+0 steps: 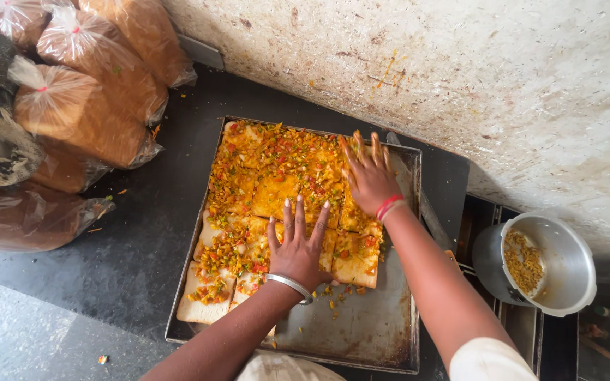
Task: The person mixes a filling on a griddle by hand, gathers the filling, and spreads it across several slices of bread on a tray.
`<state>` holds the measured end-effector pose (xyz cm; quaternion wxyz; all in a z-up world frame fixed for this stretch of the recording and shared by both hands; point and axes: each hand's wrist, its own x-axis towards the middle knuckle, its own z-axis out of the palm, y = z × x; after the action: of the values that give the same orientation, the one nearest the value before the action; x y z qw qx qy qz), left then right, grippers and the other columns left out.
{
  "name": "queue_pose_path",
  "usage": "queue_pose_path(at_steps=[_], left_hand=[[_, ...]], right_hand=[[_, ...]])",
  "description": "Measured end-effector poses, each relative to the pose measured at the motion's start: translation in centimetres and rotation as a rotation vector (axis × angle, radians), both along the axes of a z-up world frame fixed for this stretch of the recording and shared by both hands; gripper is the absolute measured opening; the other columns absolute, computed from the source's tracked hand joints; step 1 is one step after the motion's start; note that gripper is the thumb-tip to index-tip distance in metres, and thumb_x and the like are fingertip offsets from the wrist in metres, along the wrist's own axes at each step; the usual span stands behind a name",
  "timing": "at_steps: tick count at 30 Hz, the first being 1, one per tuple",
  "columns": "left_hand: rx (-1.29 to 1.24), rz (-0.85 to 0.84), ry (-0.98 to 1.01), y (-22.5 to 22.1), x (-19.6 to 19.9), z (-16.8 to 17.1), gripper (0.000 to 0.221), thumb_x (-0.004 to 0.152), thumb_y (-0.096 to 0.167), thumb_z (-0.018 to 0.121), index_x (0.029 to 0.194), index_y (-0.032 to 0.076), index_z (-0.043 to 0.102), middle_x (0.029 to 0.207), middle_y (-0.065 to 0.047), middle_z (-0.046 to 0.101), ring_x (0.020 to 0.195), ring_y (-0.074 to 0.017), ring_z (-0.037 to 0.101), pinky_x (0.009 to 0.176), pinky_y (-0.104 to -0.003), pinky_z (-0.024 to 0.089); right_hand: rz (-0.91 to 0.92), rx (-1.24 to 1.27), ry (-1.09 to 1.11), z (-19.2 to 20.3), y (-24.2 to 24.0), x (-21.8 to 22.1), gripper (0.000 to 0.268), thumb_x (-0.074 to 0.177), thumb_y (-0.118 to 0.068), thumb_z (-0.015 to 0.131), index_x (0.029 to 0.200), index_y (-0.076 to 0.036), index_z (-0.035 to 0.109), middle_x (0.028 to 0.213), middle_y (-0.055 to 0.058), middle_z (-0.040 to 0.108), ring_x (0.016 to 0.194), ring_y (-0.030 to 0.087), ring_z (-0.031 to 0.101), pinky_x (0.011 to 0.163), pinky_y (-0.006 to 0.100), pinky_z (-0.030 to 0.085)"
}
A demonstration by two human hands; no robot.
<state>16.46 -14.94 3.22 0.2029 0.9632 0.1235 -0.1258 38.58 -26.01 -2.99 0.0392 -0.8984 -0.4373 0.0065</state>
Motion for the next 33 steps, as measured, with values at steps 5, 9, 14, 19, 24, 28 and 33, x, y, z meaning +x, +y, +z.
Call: queue_pose_path(at_steps=[5,9,14,19,24,28,33], left_hand=[[0.006,0.007,-0.028,0.0,-0.1,-0.6,0.149,0.052,0.057,0.097,0.162,0.03,0.0,0.168,-0.026,-0.004,0.155,-0.0464,-0.005,0.117,-0.069,0.005],[0.013,0.018,-0.035,0.0,-0.1,-1.1,0.145,0.056,0.054,0.096,0.162,0.029,0.001,0.167,-0.025,-0.004,0.155,-0.0465,-0.005,0.116,-0.069,0.004],[-0.007,0.006,-0.01,-0.1,-0.3,-0.9,0.145,0.056,0.058,0.095,0.161,0.03,0.0,0.167,-0.024,-0.004,0.155,-0.0453,-0.005,0.117,-0.069,0.004],[0.021,-0.012,-0.033,-0.2,-0.2,-0.4,0.144,0.057,0.056,0.096,0.161,0.032,0.0,0.168,-0.023,-0.002,0.156,-0.0451,-0.003,0.117,-0.069,0.005],[0.007,-0.011,-0.019,-0.1,-0.1,-0.7,0.145,0.057,0.056,0.096,0.161,0.028,0.0,0.167,-0.025,-0.003,0.155,-0.046,-0.003,0.117,-0.069,0.005],[0.067,-0.014,-0.1,-0.2,0.0,-1.1,0.142,0.059,0.051,0.096,0.163,0.027,0.003,0.166,-0.025,0.001,0.154,-0.0459,0.0,0.116,-0.069,0.007],[-0.004,-0.014,-0.015,-0.1,0.1,-0.6,0.142,0.058,0.055,0.095,0.162,0.028,0.002,0.168,-0.024,-0.002,0.156,-0.0444,-0.004,0.118,-0.068,0.004]], right_hand=[[0.137,0.197,0.0,-1.5,-2.2,-4.1,0.067,0.1,-0.021,0.043,0.163,-0.008,0.025,0.17,0.019,0.024,0.157,0.036,0.02,0.129,0.05,0.017],[0.202,0.193,0.08,-0.3,-5.4,-14.0,0.07,0.097,-0.021,0.047,0.157,0.007,0.022,0.162,0.03,0.022,0.154,0.042,0.019,0.123,0.055,0.015],[0.133,-0.235,-0.158,0.4,-3.6,-9.7,0.076,0.097,-0.024,0.045,0.164,-0.014,0.012,0.17,0.012,0.016,0.157,0.033,0.008,0.124,0.054,0.008],[-0.097,-0.001,0.093,0.9,0.6,-1.5,0.068,0.108,-0.038,0.04,0.163,-0.015,0.007,0.17,0.014,0.003,0.157,0.034,0.0,0.125,0.049,0.001],[-0.029,0.017,0.04,-1.0,-0.6,-7.4,0.074,0.1,-0.029,0.042,0.164,-0.006,0.012,0.171,0.022,0.008,0.157,0.035,0.009,0.126,0.05,0.011],[0.109,-0.145,0.099,-0.7,-4.1,-13.1,0.058,0.103,-0.036,0.047,0.152,-0.01,0.028,0.169,0.018,0.015,0.159,0.035,0.013,0.128,0.055,0.01],[-0.204,0.006,0.027,-0.8,-2.5,-7.4,0.071,0.102,-0.037,0.04,0.162,-0.011,0.011,0.168,0.021,0.01,0.154,0.039,0.007,0.121,0.056,0.008]])
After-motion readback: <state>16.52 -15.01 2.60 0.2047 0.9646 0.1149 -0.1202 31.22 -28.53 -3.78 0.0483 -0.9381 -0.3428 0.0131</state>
